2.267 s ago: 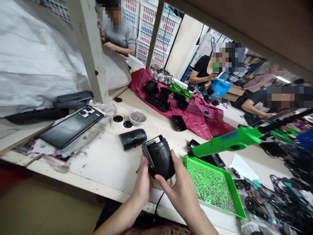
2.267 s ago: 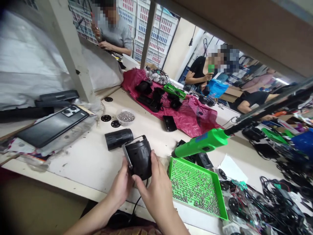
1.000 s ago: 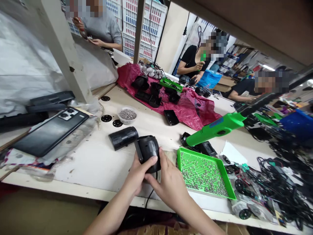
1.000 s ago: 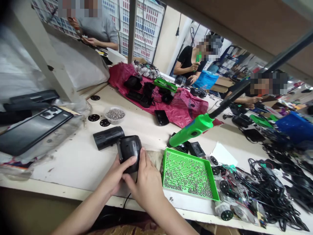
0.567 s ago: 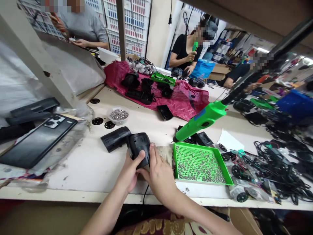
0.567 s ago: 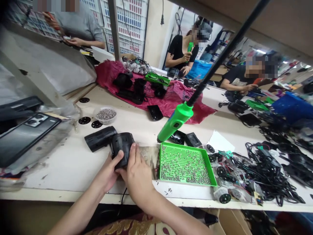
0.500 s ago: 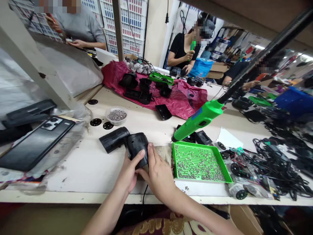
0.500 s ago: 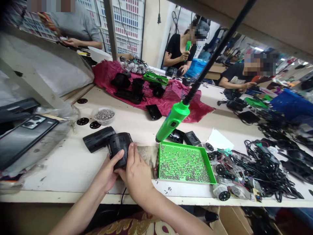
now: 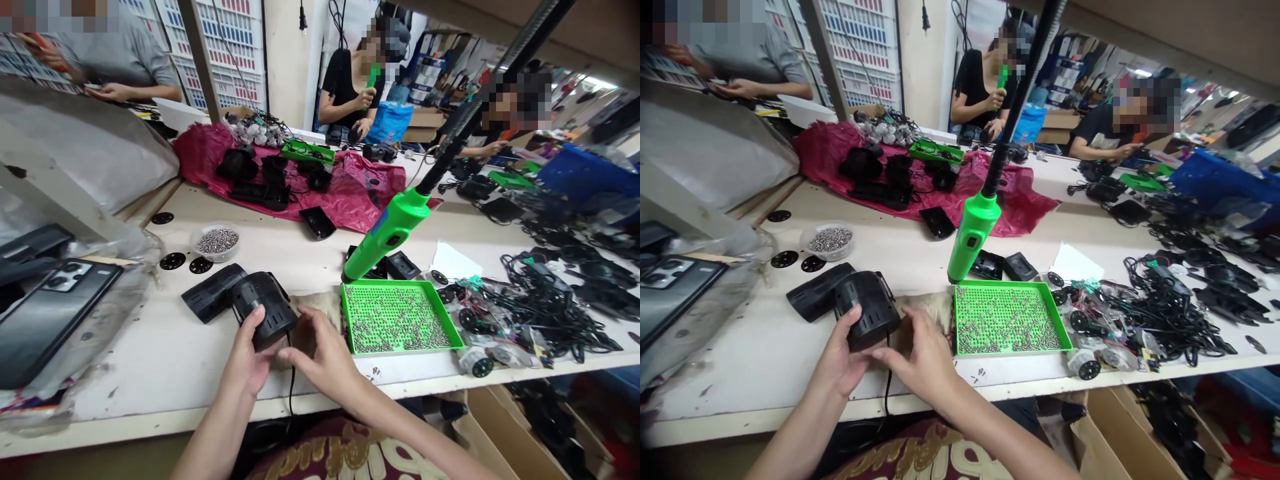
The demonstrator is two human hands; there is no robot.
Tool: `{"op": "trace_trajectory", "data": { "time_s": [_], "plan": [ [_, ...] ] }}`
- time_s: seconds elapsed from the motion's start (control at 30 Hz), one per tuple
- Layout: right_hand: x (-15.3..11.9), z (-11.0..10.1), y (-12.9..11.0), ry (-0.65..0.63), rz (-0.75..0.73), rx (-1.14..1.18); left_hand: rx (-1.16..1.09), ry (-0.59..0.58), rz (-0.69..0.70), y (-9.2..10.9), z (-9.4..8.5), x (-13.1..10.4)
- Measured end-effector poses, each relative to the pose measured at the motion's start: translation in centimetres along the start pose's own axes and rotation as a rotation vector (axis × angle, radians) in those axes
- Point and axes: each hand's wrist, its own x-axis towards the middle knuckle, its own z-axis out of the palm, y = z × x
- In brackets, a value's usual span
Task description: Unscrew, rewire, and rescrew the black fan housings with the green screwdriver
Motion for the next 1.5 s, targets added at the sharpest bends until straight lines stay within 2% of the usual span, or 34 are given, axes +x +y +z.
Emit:
{"op": "trace_trajectory", "data": {
  "time_s": [0.3, 0.5, 0.63, 0.77, 0.9, 1.03, 1.1, 1.17, 1.23, 1.3, 1.37, 1.5],
  "plan": [
    [1.0, -0.2, 0.0, -0.059, 0.019, -0.036, -0.044, -0.022, 0.03, -0.2, -0.1, 0.2],
    [0.4, -0.2, 0.7, -0.099, 0.166, 0.107, -0.075, -0.022, 0.073, -0.7, -0.3, 0.5],
    [0.6, 0.5, 0.9, -0.118, 0.111, 0.059, -0.074, -0.022, 0.076, -0.9, -0.5, 0.6],
    [1.1, 0.5, 0.2, -0.071, 0.012, -0.106, -0.067, -0.01, 0.081, -0.9, -0.6, 0.5],
    [1.4, -0.2, -0.1, -0.104, -0.094, -0.223, -0.043, 0.004, 0.104, -1.1, -0.5, 0.6],
    [1.3, -1.5, 0.1, -0.135, -0.124, -0.239, -0.018, -0.002, 0.146, -1.5, -0.8, 0.9],
    [1.2, -2.1, 0.3, -0.074, -0.052, -0.105, 0.001, -0.047, 0.18, -1.8, -1.2, 0.8],
    [1.3, -2.5, 0.4, -0.048, 0.068, 0.227, 0.055, -0.15, 0.219, -2.2, -1.8, 0.5],
    [1.5, -2.4, 0.3, -0.161, 0.159, 0.635, 0.143, -0.274, 0.256, -2.5, -2.5, 0.1],
    [1.6, -2.1, 0.2, -0.323, 0.197, 0.91, 0.222, -0.325, 0.308, -2.8, -3.1, -0.5],
    [1.6, -1.8, 0.1, -0.371, 0.227, 1.034, 0.293, -0.306, 0.365, -2.8, -3.5, -1.1],
    [1.2, -1.5, -0.1, -0.316, 0.251, 1.098, 0.437, -0.276, 0.392, -2.5, -3.7, -2.1]
  ]
}}
